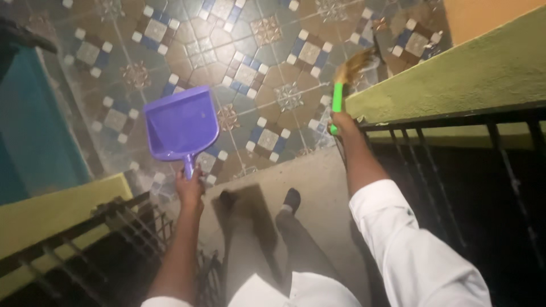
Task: The person sweeps a tiled floor using a broom and dustpan, moving debris into the dustpan. The person walks around the room, sweeping different areas and collecting the debris.
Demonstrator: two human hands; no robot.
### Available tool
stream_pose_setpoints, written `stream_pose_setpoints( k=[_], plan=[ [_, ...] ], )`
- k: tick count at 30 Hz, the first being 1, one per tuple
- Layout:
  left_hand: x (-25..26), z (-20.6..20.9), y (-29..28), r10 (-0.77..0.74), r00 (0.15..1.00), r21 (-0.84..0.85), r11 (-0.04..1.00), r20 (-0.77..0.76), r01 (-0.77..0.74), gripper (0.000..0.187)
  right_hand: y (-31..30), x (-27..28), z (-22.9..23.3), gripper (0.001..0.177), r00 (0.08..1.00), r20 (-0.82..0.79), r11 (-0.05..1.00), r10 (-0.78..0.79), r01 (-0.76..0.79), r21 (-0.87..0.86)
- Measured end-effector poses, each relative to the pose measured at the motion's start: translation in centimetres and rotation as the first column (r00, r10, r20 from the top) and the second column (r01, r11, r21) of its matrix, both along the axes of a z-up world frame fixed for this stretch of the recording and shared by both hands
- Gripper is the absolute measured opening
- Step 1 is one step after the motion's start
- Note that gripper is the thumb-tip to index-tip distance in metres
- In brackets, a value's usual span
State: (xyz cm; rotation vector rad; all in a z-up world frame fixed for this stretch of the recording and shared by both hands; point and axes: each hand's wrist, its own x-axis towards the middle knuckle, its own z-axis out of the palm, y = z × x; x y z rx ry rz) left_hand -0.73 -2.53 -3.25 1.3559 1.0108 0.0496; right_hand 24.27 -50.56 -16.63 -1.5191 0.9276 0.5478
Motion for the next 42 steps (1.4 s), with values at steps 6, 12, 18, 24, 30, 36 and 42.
stream_pose_setpoints(
  k=[6, 12, 18, 24, 30, 36, 42],
  plan=[
    [3.1, -1.1, -1.2, -0.027, 0.993, 0.075, 0.997, -0.115, 0.036, 0.044, 7.1, 2.0, -3.3, 0.020, 0.970, 0.027, 0.966, 0.243, -0.244, 0.082],
    [11.5, -2.8, 0.0, -0.134, 0.988, 0.228, 0.962, -0.077, 0.148, 0.039, 13.8, 6.2, -0.7, 0.022, 0.934, 0.054, 0.917, 0.352, -0.356, 0.179],
    [17.4, 1.3, -0.1, -0.033, 0.997, -0.042, 0.998, 0.075, 0.036, 0.046, 12.1, 9.2, 6.0, 0.034, 0.869, 0.132, 0.875, 0.477, -0.483, 0.016],
    [18.5, 4.9, 2.1, 0.076, 0.994, -0.194, 0.979, 0.074, -0.060, 0.050, 6.6, 5.9, 11.7, 0.039, 0.973, 0.087, 0.976, 0.212, -0.216, 0.040],
    [20.4, 8.5, 1.8, 0.052, 0.997, -0.130, 0.990, 0.050, -0.045, 0.048, 2.6, 4.3, 14.8, 0.033, 0.972, 0.060, 0.961, 0.229, -0.216, -0.172],
    [21.3, 8.3, 1.1, 0.030, 0.999, -0.124, 0.992, 0.039, -0.025, 0.042, 4.5, 4.8, 11.1, 0.024, 0.969, -0.068, 0.970, 0.236, -0.239, -0.037],
    [21.0, 8.6, -0.5, 0.045, 0.998, -0.105, 0.993, -0.051, -0.050, 0.045, 12.1, 6.0, 5.4, 0.025, 0.938, 0.097, 0.937, 0.334, -0.341, 0.077]
  ],
)
